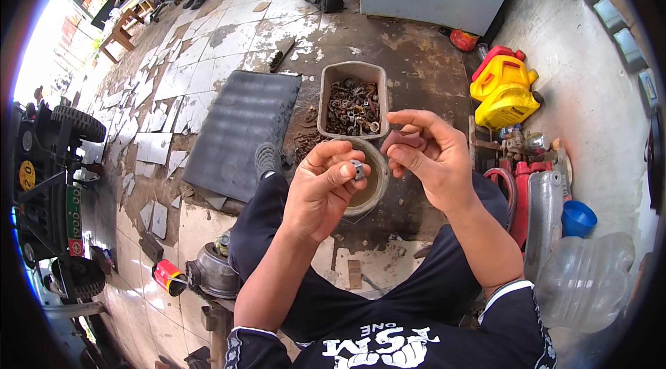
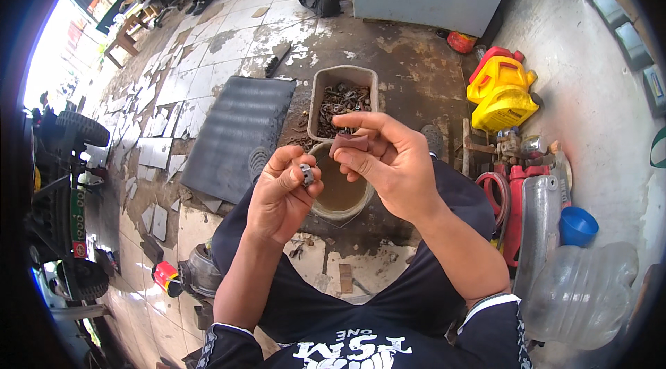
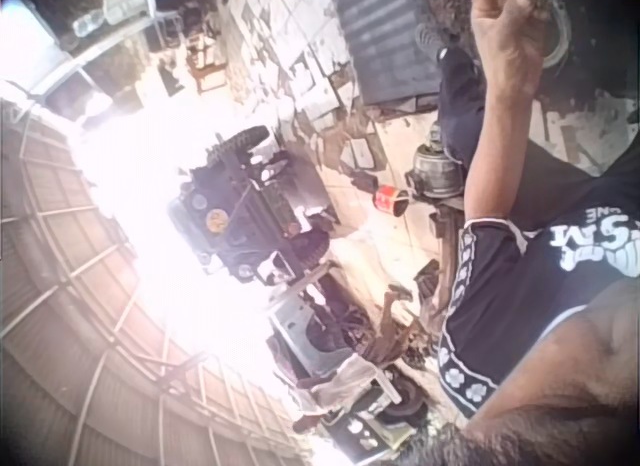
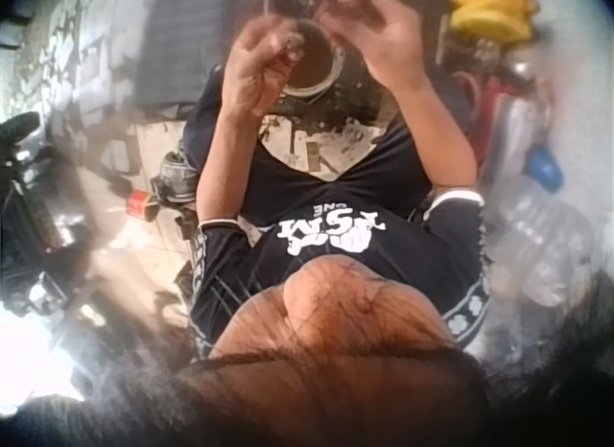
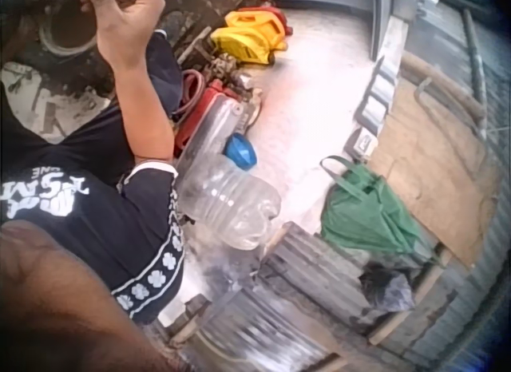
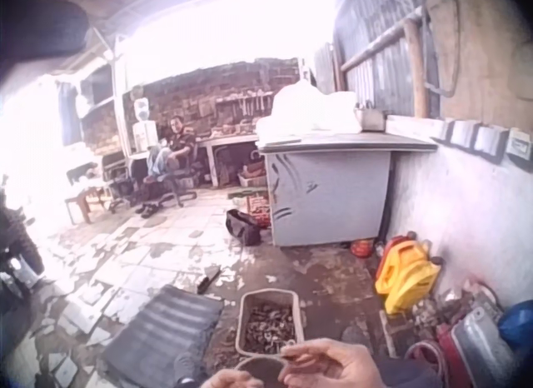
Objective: The person sits on the floor and uses both hands to manipulate a small metal lock cylinder, repeatedly inserting and removing a pin or key component. The person continues to adjust the internal parts of the cylinder throughout the clip.
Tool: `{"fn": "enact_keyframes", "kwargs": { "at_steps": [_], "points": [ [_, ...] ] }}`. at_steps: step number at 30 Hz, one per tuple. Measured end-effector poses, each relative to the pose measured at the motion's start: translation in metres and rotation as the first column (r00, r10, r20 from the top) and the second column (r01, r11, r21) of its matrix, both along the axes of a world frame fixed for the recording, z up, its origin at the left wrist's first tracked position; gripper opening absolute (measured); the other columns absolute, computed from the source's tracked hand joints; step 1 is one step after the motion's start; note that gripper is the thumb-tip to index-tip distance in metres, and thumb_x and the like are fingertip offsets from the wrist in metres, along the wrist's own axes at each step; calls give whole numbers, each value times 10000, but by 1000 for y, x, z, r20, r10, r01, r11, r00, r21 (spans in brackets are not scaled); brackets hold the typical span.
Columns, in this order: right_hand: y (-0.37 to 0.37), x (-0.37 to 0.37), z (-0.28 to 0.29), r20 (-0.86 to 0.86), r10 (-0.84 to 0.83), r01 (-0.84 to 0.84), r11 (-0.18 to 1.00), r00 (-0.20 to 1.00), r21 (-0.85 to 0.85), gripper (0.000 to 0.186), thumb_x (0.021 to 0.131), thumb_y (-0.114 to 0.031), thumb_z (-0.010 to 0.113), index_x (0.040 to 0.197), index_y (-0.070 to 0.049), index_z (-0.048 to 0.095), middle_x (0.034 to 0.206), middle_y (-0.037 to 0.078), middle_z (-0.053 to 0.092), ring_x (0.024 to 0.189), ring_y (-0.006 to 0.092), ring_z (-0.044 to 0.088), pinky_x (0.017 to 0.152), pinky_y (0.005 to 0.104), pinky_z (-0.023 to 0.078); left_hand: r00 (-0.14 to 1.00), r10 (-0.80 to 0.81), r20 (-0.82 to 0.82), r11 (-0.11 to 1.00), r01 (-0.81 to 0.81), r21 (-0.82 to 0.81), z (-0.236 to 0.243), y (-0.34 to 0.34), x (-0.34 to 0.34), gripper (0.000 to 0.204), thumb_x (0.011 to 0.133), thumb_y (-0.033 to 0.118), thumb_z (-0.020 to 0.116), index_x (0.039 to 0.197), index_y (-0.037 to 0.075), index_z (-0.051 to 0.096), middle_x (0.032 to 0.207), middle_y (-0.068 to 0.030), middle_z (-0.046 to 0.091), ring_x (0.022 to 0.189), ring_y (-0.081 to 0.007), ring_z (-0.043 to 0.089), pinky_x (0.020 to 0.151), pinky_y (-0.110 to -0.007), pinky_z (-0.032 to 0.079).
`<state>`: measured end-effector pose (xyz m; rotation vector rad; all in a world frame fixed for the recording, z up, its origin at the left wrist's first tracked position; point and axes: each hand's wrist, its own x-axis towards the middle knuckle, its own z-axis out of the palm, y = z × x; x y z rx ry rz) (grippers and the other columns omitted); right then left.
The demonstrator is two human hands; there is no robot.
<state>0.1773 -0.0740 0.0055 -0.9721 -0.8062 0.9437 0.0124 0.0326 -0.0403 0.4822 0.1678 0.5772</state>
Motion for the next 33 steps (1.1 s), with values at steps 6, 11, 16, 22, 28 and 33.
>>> {"fn": "enact_keyframes", "kwargs": {
  "at_steps": [6, 11, 16, 22, 28, 33],
  "points": [
    [-4, -9, 1, -30, 102, -103, 994, 994, -24, 267, 871, 9, 675, 1119, 65, 597, 967, 114, 674, 910, 145, 665, 806, 259, 554, 1000, -11, -2, 1000, 11, -17, 2, -6, 3, 302, 839, -29, 686, 1127, 40, 624, 1048, -105, 688, 933, -154, 665, 737, -229, 545],
    [-5, -8, 4, 52, 89, -88, 996, 995, -17, 255, 865, 6, 685, 1093, 77, 597, 974, 119, 673, 949, 150, 665, 859, 270, 551, 1000, 12, -26, 998, -10, 70, 12, -7, 1, 294, 832, -34, 694, 1110, 28, 622, 1035, -94, 670, 920, -149, 654, 772, -256, 558],
    [-6, -13, 6, 186, 61, -60, 998, 981, -11, 237, 881, -21, 679, 1074, 85, 593, 946, 111, 672, 878, 130, 671, 785, 250, 564, 998, 58, -25, 982, -52, 183, 15, -11, 2, 276, 831, -37, 696, 1091, -2, 613, 1014, -100, 648, 928, -174, 650, 813, -303, 568],
    [-7, -18, 12, 111, 49, -38, 994, 993, -100, 209, 903, -63, 669, 1063, 51, 599, 891, 73, 664, 754, 72, 631, 629, 203, 529, 993, 110, -49, 964, -94, 249, 12, -11, 2, 285, 821, -68, 694, 1090, -20, 612, 1001, -97, 640, 920, -183, 651, 825, -307, 563],
    [-5, -16, 8, -57, 113, -121, 980, 992, -157, 215, 900, -72, 674, 1073, 29, 595, 877, 47, 653, 719, 59, 616, 582, 193, 508, 965, 259, -41, 864, -213, 457, 9, -11, 3, 192, 799, -88, 707, 980, -47, 657, 1011, -117, 638, 930, -174, 646, 818, -291, 551],
    [-4, -25, 4, -34, 47, -50, 994, 998, -96, 197, 919, -85, 654, 1068, 21, 582, 859, 16, 621, 677, 32, 568, 557, 176, 448, 905, 425, 9, 663, -319, 677, 14, -14, 7, 169, 797, -123, 682, 954, -65, 663, 1020, -144, 635, 936, -190, 649, 822, -286, 553]
  ]
}}
